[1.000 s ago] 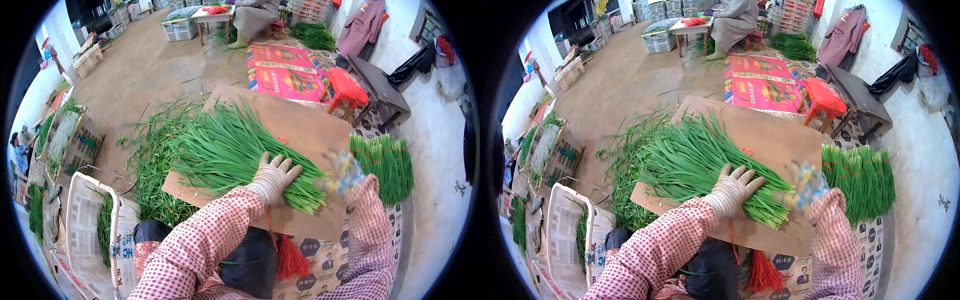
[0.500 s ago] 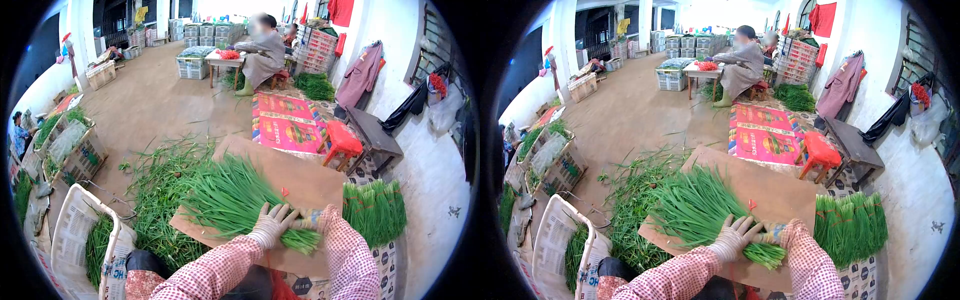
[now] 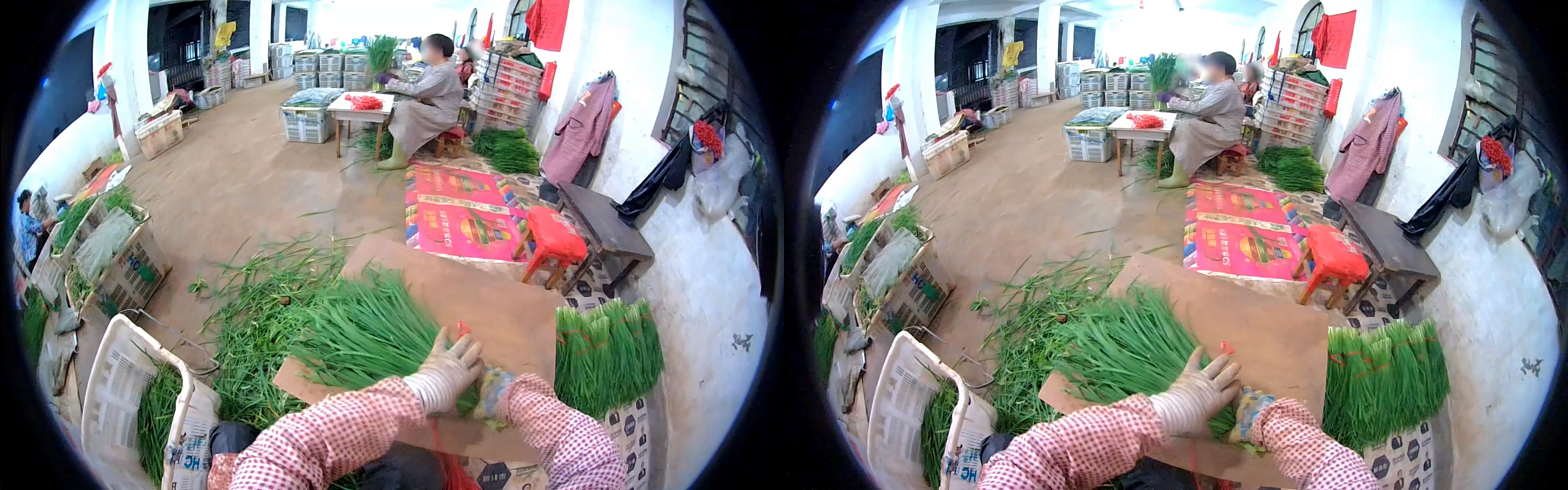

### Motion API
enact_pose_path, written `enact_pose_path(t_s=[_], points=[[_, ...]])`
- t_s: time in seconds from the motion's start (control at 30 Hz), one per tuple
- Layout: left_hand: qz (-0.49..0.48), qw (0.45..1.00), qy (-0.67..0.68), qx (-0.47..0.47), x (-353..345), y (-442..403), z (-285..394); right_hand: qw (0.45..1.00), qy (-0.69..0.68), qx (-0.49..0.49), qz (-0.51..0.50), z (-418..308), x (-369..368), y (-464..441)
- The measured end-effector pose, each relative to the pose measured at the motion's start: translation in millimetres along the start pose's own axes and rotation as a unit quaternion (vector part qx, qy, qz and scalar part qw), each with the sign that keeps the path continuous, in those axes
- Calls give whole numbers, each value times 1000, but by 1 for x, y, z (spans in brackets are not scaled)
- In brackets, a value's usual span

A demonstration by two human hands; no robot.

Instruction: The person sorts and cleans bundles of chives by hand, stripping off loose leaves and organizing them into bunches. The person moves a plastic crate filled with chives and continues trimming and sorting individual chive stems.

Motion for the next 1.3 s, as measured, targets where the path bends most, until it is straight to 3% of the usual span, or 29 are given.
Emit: enact_pose_path(t_s=[0.03,0.13,0.2,0.27,0.3,0.47,0.53,0.67,0.77,0.9,1.0,1.1,1.13,1.2,1.23,1.3], points=[[31,996,-59,-51,9,-1,1,1000,4,-4,8,-1,-1,0],[17,997,-13,-78,-6,-24,-21,999,12,-8,30,-3,-2,-2],[-3,997,-3,-71,-25,-32,-27,999,16,-12,40,-5,-2,-2],[-90,989,115,-37,-34,-30,-30,999,21,-16,48,-7,-3,0],[-112,988,99,-22,-34,-29,-28,998,21,-18,53,-7,-2,0],[-106,991,75,41,-38,3,-10,997,27,-28,68,-10,-5,4],[-35,997,45,48,-36,4,-9,996,26,-35,76,-8,-3,5],[-101,991,59,61,-36,-1,-11,993,36,-51,98,-9,2,11],[-60,994,50,76,-40,1,-9,988,-11,-127,88,-6,-2,28],[-68,994,36,73,-38,2,-6,948,-100,-103,286,23,-40,35],[-54,996,35,69,-41,1,-8,948,-74,-96,295,32,-50,42],[-42,996,38,75,-38,2,-9,898,-343,-82,263,72,-68,73],[-38,995,38,79,-39,2,-9,796,-512,-58,317,108,-90,75],[-32,995,40,81,-36,3,-7,724,-591,-93,345,153,-93,102],[-40,995,39,80,-35,3,-7,778,-516,-151,325,160,-67,122],[-35,996,36,75,-38,2,-9,864,-340,-156,336,167,-19,118]])
Point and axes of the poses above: each hand's wrist, its own y-axis away from the middle knuckle, its own x-axis out of the back of the hand, z = x × y, the point moved 5 cm from there along -y, towards the middle knuckle, and after that the axes turned 3 degrees about -y, right-handed, at the moved point
